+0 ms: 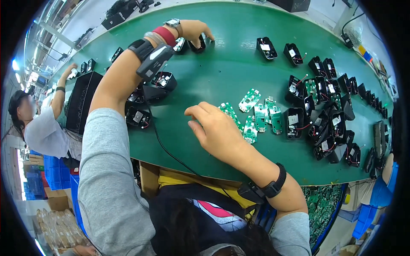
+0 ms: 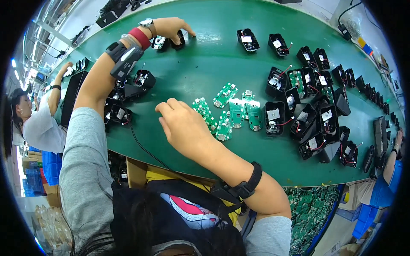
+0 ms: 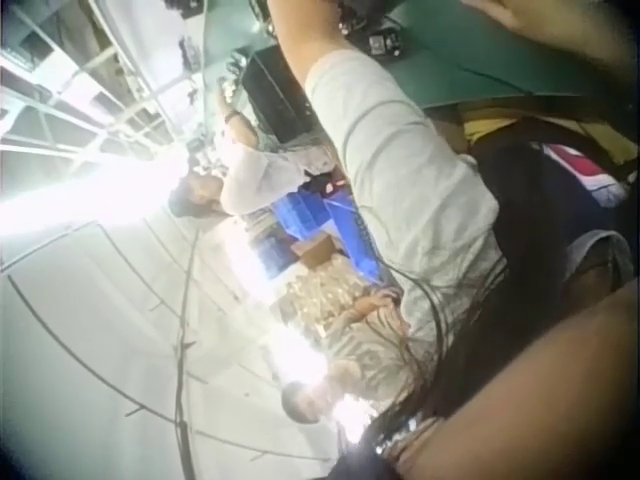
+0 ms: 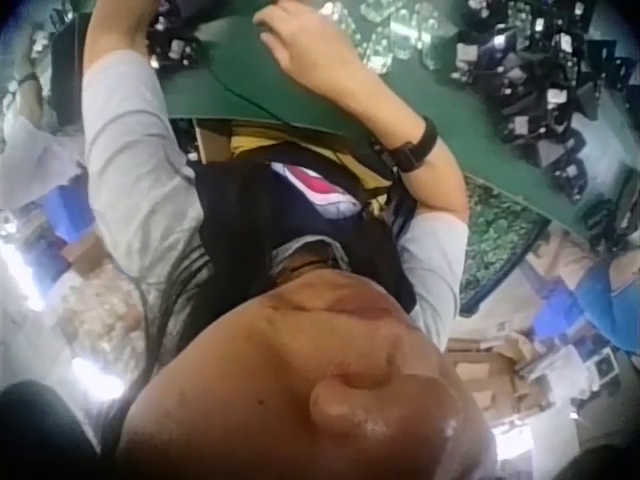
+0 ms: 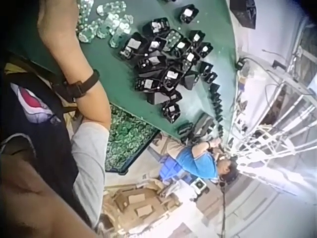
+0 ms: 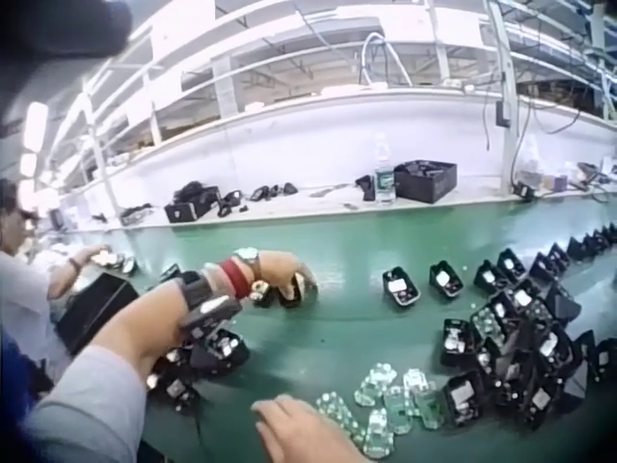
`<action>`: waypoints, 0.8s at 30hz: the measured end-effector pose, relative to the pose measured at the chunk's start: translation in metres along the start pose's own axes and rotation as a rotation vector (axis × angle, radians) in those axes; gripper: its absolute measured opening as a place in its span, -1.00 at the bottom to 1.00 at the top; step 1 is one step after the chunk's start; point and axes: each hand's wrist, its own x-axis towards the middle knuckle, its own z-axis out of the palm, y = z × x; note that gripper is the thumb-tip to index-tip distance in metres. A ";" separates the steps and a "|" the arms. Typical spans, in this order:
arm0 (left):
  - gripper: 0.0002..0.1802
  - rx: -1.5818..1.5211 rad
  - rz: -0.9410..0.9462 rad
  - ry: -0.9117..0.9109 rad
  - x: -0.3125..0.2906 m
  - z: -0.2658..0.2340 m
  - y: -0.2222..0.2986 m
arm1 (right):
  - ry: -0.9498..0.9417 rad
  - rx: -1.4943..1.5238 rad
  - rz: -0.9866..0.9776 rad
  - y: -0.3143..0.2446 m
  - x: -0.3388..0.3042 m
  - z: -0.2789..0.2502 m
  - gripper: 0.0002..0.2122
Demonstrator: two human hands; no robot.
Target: The person picks up a circuit board and a black plastic housing, connects a wire to the board, and presses the board into the housing. They then place the assembled unit on the table and repeat the process with new components.
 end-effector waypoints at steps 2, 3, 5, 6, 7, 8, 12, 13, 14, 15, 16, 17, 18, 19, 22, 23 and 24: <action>-0.36 0.042 0.061 0.025 0.005 0.001 -0.003 | 0.005 -0.003 -0.009 -0.002 0.002 -0.001 -0.82; -0.40 0.085 0.122 0.051 0.006 0.000 -0.004 | 0.012 -0.006 -0.018 -0.004 0.003 -0.001 -0.83; -0.46 0.089 0.091 0.057 0.009 0.002 0.004 | 0.014 0.000 -0.024 -0.003 0.003 0.000 -0.84; -0.44 0.143 0.058 0.058 0.011 0.002 0.013 | 0.013 0.007 -0.031 -0.002 0.004 0.000 -0.85; -0.42 0.196 0.024 0.061 0.009 0.000 0.017 | 0.013 0.002 -0.036 0.000 0.004 0.000 -0.85; -0.55 0.235 0.117 0.147 0.004 0.001 0.015 | 0.010 0.005 -0.029 0.000 0.003 0.001 -0.86; -0.78 0.117 0.128 0.327 -0.019 -0.003 0.019 | -0.023 -0.011 -0.011 -0.003 0.004 0.001 -0.87; -0.78 0.117 0.121 0.330 -0.027 -0.003 0.023 | -0.027 -0.011 -0.017 -0.003 0.004 0.001 -0.87; -0.78 0.014 0.160 0.470 -0.034 -0.003 0.027 | -0.011 -0.010 -0.026 -0.003 0.004 0.000 -0.87; -0.78 -0.091 0.196 0.606 -0.043 -0.003 0.035 | 0.003 -0.006 -0.034 -0.001 0.005 0.000 -0.88; -0.79 -0.232 0.197 0.672 -0.054 -0.001 0.043 | 0.005 -0.023 -0.037 -0.001 0.006 -0.002 -0.88; -0.79 -0.414 0.142 0.680 -0.072 -0.005 0.062 | -0.001 -0.020 -0.045 -0.003 0.005 -0.005 -0.88; -0.78 -0.599 0.085 0.683 -0.090 -0.004 0.080 | 0.029 -0.023 -0.036 -0.003 0.004 -0.007 -0.88; -0.78 -0.601 0.078 0.687 -0.106 0.000 0.094 | 0.057 -0.030 -0.025 -0.004 0.004 -0.010 -0.88; -0.72 -1.190 0.062 0.739 -0.148 0.026 0.121 | 0.209 -0.112 -0.001 -0.008 0.006 -0.026 -0.89; -0.69 -1.347 0.076 0.756 -0.159 0.037 0.127 | 0.284 -0.211 -0.037 -0.010 0.010 -0.036 -0.89; -0.66 -1.452 0.066 0.756 -0.164 0.048 0.130 | 0.361 -0.221 0.008 -0.008 0.014 -0.047 -0.90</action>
